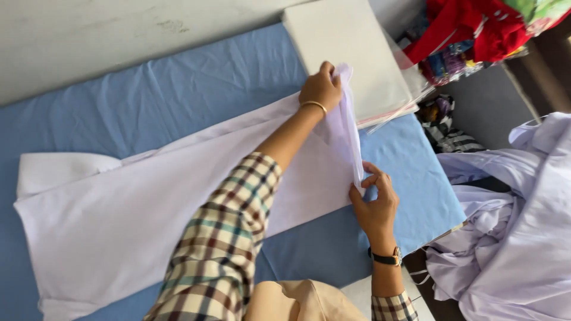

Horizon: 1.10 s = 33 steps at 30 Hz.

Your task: Folding white garments and placing them into clear plastic packaging bags on a work table.

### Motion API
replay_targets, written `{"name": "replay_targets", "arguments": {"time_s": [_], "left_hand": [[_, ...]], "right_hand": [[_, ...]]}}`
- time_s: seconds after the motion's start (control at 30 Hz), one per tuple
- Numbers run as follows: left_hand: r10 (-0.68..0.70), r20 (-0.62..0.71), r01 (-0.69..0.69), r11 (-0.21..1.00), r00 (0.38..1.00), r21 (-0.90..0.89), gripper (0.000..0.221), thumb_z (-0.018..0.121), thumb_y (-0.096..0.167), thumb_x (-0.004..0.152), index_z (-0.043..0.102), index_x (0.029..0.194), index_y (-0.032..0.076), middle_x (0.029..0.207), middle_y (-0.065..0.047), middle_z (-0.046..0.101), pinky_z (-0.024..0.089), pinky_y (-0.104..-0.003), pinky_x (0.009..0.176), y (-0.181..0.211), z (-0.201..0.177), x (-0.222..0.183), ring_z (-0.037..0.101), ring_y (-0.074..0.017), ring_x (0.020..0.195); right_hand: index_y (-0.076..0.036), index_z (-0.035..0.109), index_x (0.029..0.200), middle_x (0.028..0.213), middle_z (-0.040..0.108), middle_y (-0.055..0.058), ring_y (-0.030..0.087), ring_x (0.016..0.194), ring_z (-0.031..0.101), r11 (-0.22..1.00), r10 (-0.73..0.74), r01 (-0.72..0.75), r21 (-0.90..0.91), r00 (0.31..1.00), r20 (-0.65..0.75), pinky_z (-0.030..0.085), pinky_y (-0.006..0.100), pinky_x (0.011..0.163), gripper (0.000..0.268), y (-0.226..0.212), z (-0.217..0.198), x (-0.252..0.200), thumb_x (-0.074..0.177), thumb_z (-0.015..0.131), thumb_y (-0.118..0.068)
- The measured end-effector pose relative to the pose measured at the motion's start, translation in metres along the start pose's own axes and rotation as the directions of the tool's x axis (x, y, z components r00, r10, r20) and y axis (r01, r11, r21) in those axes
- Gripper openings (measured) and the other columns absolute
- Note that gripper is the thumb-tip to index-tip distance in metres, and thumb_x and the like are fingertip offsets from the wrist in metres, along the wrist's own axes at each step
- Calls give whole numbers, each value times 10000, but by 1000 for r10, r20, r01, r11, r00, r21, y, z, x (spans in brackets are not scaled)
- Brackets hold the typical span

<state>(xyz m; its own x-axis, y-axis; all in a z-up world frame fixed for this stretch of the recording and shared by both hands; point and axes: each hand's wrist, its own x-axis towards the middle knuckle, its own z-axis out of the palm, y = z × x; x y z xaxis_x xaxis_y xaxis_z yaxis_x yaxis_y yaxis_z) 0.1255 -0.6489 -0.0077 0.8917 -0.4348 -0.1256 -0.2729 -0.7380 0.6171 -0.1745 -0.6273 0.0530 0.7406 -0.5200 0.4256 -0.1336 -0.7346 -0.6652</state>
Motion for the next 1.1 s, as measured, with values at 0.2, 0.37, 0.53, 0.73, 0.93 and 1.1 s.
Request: {"name": "replay_targets", "arguments": {"time_s": [0.2,0.37,0.53,0.73,0.93,1.1], "left_hand": [[-8,-123,-77,739,992,-669,314,660,343,915,682,1181,178,1253,-152,711,554,-506,1047,-101,-73,-33,681,-389,1175],[-282,304,402,417,910,-815,355,523,273,916,551,1203,65,899,-181,676,694,-474,700,-142,-124,-87,768,-356,803],[-227,133,251,639,965,-727,429,683,316,843,573,1188,87,898,-186,719,698,-413,597,-130,-124,-95,779,-325,741],[-68,-367,121,985,928,122,449,669,155,867,460,1263,122,1087,-178,648,604,-522,711,-124,-96,-74,664,-383,1000],[45,-254,-4,987,966,160,630,474,475,947,525,1324,-29,992,-160,710,561,-466,647,-37,-29,-76,709,-333,864],[-247,48,223,928,968,298,372,455,149,1001,658,1313,158,1227,-16,695,571,-365,793,-14,-25,-68,682,-254,1112]], "right_hand": [[-70,511,816,1246,743,137,372,1164,701,927,-346,339,162,938,15,525,476,1014,231,-48,10,-8,828,554,157],[-42,622,1190,1272,744,63,308,1263,654,921,-389,368,127,883,262,386,544,1140,398,-38,18,-29,875,485,159],[-70,651,1283,1327,723,19,249,1330,602,940,-338,331,80,885,321,256,526,1222,478,-47,9,-30,888,489,146],[-118,680,1270,1262,731,17,240,1296,635,959,-281,241,149,880,384,287,522,1234,368,-48,-6,-31,923,607,-23],[-105,644,1055,907,616,42,230,850,571,955,249,-202,-219,945,213,464,384,812,396,-27,0,-25,877,743,-445],[-52,430,673,737,495,77,296,781,460,939,246,-132,-319,904,349,379,433,725,569,-5,15,-33,884,764,-460]]}}
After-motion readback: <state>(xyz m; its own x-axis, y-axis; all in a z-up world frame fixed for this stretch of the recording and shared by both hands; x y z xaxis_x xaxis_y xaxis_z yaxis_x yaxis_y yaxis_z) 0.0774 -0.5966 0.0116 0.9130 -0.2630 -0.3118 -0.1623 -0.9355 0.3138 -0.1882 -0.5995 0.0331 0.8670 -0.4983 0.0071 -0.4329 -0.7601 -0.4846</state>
